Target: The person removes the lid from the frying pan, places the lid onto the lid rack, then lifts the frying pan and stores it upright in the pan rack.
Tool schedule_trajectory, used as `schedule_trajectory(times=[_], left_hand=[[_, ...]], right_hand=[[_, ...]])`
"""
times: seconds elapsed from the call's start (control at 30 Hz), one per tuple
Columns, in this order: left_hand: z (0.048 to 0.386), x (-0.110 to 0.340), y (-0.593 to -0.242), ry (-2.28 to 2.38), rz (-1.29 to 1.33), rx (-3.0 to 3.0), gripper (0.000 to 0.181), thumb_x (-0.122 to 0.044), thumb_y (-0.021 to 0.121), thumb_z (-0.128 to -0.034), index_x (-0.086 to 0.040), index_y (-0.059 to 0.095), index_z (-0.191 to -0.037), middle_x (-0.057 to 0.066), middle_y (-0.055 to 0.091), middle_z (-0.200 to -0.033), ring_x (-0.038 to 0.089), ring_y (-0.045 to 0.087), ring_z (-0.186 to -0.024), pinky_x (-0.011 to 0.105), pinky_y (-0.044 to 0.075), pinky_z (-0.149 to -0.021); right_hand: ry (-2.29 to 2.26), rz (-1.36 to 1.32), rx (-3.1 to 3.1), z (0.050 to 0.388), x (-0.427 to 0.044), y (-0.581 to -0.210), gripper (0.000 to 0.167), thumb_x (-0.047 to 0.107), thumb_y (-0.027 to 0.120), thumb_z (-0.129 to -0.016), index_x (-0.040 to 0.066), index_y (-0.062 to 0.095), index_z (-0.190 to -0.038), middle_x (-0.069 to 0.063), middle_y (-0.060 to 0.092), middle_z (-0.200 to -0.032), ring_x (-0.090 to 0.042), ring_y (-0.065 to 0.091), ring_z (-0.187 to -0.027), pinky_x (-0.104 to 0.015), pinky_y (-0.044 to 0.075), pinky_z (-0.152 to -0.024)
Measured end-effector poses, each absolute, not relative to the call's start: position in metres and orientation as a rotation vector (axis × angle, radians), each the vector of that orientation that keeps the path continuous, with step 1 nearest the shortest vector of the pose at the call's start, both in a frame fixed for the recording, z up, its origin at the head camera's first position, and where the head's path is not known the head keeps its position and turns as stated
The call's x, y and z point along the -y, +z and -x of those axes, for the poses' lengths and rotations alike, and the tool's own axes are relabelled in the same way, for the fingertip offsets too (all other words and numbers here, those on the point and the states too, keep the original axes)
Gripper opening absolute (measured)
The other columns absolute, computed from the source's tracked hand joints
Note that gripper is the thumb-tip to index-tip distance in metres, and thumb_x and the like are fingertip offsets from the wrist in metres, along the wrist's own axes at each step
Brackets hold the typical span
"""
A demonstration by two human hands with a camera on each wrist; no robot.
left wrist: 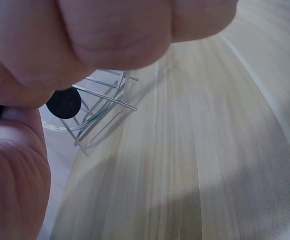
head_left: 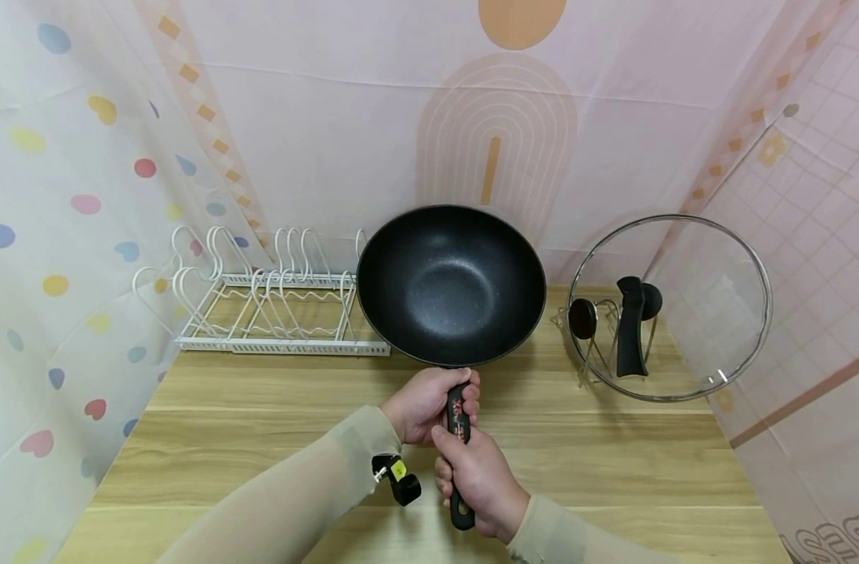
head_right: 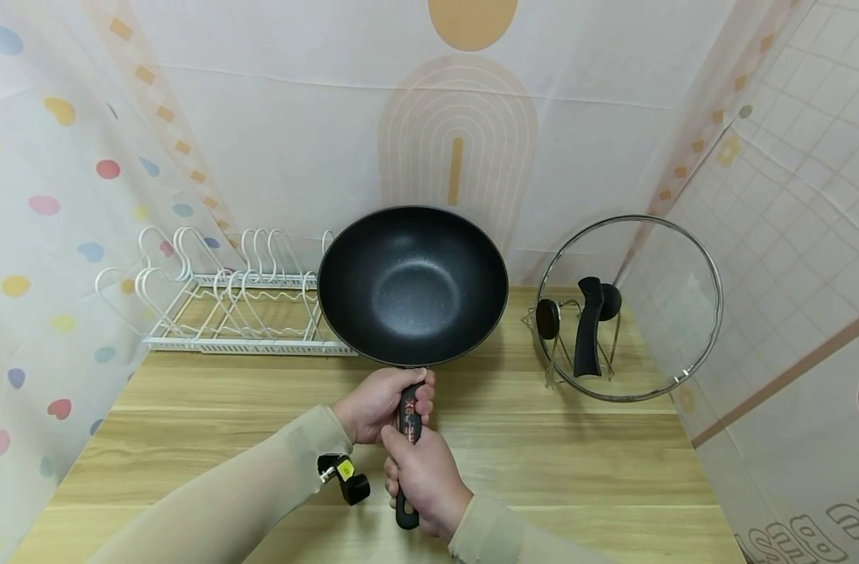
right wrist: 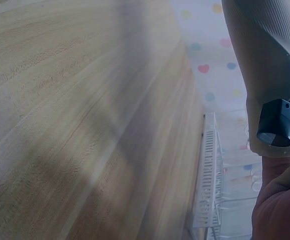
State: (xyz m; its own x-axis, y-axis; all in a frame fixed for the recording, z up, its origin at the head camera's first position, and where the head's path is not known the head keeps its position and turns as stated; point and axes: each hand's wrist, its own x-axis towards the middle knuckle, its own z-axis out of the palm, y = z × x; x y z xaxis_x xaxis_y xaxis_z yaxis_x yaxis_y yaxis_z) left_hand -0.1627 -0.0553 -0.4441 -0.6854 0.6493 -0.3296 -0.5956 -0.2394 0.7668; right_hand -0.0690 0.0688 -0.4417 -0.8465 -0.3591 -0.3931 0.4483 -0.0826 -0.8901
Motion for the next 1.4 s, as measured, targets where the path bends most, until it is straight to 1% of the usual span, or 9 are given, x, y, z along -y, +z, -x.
schedule_trajectory(times=[0.33, 1.03, 1.4], left_hand=[[0.163, 0.056, -0.441, 1.998, -0.086, -1.235, 0.022, -0.023, 0.034, -0.1124, -0.014, 0.048, -0.098, -0.010, 0.050, -0.074, 0.007, 0.053, -0.064, 0.023, 0.052, -0.071], [0.165, 0.058, -0.433, 1.994, -0.093, -1.257, 0.023, -0.024, 0.034, -0.1126, -0.014, 0.048, -0.098, -0.010, 0.051, -0.073, 0.007, 0.054, -0.064, 0.024, 0.052, -0.070], [0.166, 0.059, -0.427, 2.008, -0.080, -1.243, 0.022, -0.023, 0.034, -0.1128, -0.013, 0.049, -0.099, -0.010, 0.050, -0.074, 0.006, 0.053, -0.064, 0.023, 0.052, -0.071]], right_hand=[[-1.982, -0.098, -1.649, 0.069, -0.068, -0.439, 0.025, 0.038, 0.055, -0.108, 0.016, 0.045, -0.102, 0.008, 0.045, -0.060, -0.007, 0.046, -0.049, -0.024, 0.044, -0.048], [-1.969, -0.070, -1.657, 0.072, -0.067, -0.434, 0.028, 0.040, 0.055, -0.108, 0.016, 0.045, -0.097, 0.008, 0.044, -0.059, -0.007, 0.045, -0.049, -0.024, 0.043, -0.048], [-1.965, -0.059, -1.655, 0.073, -0.067, -0.430, 0.027, 0.040, 0.055, -0.108, 0.016, 0.044, -0.102, 0.007, 0.044, -0.060, -0.008, 0.045, -0.050, -0.025, 0.043, -0.049]])
